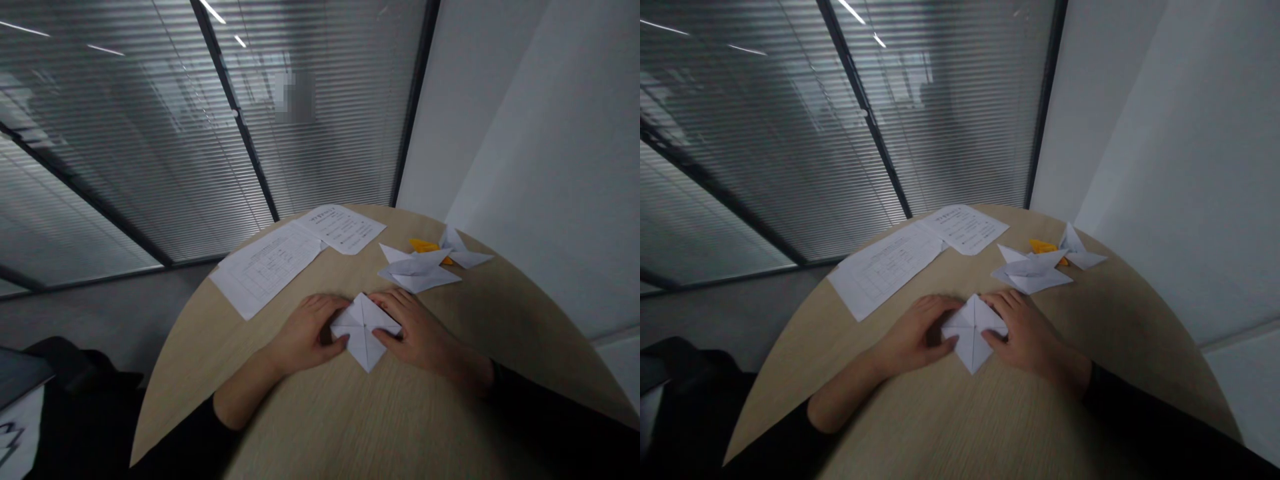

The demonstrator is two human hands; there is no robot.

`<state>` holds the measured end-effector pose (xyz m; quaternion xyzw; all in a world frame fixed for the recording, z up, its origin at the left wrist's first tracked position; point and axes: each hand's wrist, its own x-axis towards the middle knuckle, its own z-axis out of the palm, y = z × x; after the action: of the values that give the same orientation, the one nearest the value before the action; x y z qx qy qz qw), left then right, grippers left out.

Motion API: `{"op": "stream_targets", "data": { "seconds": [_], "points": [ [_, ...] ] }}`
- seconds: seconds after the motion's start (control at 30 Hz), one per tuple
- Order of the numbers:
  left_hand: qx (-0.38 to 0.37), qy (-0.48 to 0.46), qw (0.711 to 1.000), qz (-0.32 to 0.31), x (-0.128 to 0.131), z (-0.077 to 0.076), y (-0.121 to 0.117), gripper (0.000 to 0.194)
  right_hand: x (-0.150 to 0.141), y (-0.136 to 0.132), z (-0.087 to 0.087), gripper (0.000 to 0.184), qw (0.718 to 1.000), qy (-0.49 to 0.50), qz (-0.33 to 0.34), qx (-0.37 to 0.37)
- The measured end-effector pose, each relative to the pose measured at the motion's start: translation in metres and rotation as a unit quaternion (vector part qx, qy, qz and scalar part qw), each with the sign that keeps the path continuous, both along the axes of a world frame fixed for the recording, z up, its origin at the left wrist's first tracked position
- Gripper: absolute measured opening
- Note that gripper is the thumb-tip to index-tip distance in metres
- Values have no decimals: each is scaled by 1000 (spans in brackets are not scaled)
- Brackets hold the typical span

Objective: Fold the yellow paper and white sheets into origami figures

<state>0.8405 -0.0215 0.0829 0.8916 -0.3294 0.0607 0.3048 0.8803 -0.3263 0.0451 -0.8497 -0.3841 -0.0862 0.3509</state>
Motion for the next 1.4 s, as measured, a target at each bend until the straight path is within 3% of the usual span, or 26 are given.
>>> {"op": "stream_targets", "data": {
  "seconds": [0.4,0.63,0.87,0.93,1.0,1.07,1.3,1.4],
  "points": [
    [-31,5,999,34,2,-10,3,61,0,-7,-4,70,998,55,9,42],
    [-14,1,997,76,3,-9,1,59,0,-8,-8,63,998,57,0,24],
    [-49,16,994,92,2,-13,-2,64,0,-7,-8,67,999,44,2,12],
    [-45,21,995,86,2,-12,-3,56,1,-7,-10,74,999,43,-3,33],
    [-27,22,997,70,2,-10,-4,37,3,-7,-12,76,998,42,-6,46],
    [-12,17,998,54,2,-8,-5,30,4,-8,-12,68,998,39,-3,40],
    [-49,-9,998,26,2,-3,-6,33,5,-8,-6,11,999,-32,18,33],
    [-73,-88,993,43,0,3,-6,27,6,-7,0,10,993,-91,11,74]
  ]
}}
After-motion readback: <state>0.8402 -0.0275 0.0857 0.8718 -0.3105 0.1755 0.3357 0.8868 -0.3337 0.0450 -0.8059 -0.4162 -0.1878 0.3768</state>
